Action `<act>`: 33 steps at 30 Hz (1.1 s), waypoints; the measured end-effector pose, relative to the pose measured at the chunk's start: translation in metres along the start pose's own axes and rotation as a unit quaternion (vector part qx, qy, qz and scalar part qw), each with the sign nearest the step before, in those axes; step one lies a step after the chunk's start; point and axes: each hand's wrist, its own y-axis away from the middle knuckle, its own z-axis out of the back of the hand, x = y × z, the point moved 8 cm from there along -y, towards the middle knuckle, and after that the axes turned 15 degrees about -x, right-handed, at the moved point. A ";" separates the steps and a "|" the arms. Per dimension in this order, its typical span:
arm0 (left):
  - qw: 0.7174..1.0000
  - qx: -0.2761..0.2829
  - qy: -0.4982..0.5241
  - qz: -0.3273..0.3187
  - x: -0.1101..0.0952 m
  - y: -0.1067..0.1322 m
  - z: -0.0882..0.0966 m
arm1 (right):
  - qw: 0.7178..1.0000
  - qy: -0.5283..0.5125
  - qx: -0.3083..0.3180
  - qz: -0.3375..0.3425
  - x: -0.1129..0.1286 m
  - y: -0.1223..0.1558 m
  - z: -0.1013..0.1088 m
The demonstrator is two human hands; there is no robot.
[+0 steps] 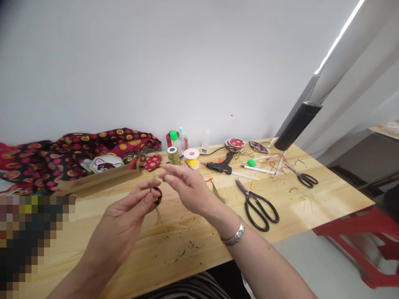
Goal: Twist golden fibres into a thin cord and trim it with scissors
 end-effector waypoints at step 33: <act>0.975 -0.105 0.155 0.119 0.019 -0.012 0.021 | 0.986 0.002 0.010 -0.167 -0.061 0.033 -0.003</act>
